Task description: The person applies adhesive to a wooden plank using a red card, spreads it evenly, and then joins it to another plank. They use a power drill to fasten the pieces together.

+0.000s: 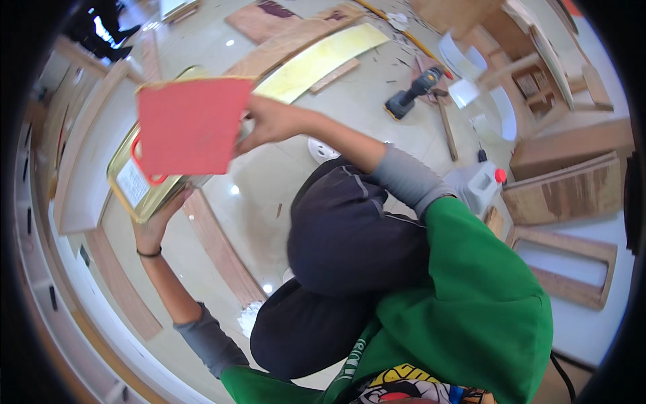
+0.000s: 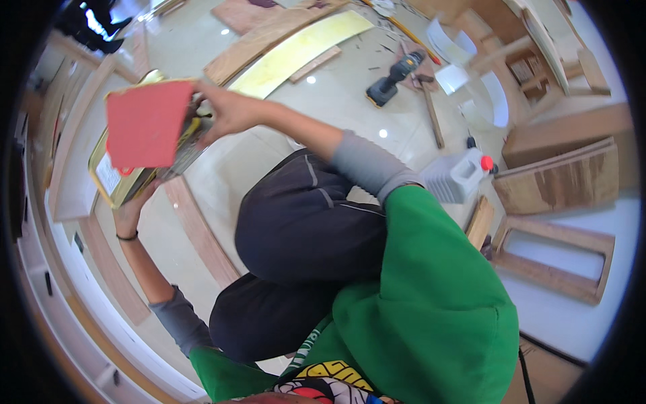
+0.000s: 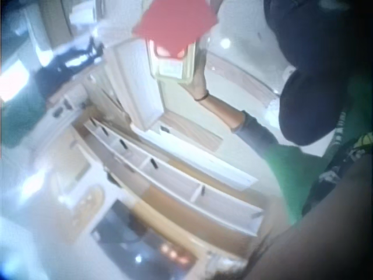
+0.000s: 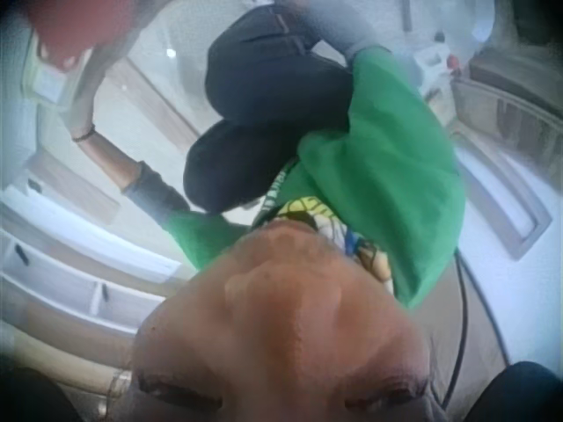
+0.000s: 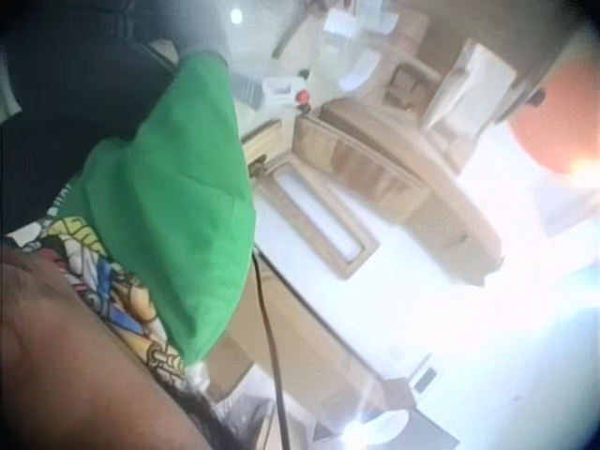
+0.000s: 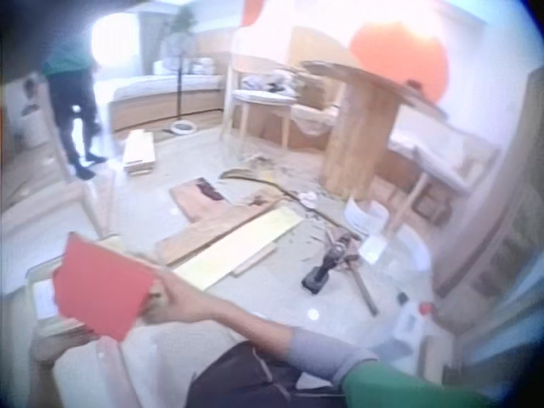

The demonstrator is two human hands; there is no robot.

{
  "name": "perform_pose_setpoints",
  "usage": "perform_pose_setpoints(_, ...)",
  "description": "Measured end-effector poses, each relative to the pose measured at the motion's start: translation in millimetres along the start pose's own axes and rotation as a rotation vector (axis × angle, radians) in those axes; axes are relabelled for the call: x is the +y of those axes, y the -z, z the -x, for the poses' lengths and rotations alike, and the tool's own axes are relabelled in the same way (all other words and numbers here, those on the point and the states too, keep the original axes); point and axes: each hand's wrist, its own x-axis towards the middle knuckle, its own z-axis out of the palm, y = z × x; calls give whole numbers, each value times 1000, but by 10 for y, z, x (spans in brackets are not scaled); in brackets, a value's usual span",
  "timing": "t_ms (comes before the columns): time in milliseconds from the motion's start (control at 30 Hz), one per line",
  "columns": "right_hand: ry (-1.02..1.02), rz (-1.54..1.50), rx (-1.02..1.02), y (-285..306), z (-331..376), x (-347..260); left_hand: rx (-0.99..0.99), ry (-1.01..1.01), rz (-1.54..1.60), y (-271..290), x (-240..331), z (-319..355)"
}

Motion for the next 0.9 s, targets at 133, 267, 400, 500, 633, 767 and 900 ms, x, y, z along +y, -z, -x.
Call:
perform_pose_setpoints(133,-118,56,161,426,510,144,-210,-456,31,-361,136,-887)
perform_pose_setpoints(267,-756,553,685,515,1616,715,361,-461,-10,-740,260,-882)
perform_pose_setpoints(400,-576,115,1139,616,2111,979,617,-148,-33,-607,-736,-227)
perform_pose_setpoints(500,-700,115,1282,605,2218,1106,514,291,-17,-1186,-1273,707)
perform_pose_setpoints(633,-791,260,1253,830,2461,1429,442,223,-260,-2399,-1560,1416)
perform_pose_setpoints(767,-893,285,1109,962,2560,1587,428,271,-387,-3035,-1487,1196)
perform_pose_setpoints(900,-941,258,933,942,2496,1599,465,208,-366,-3390,-1383,904)
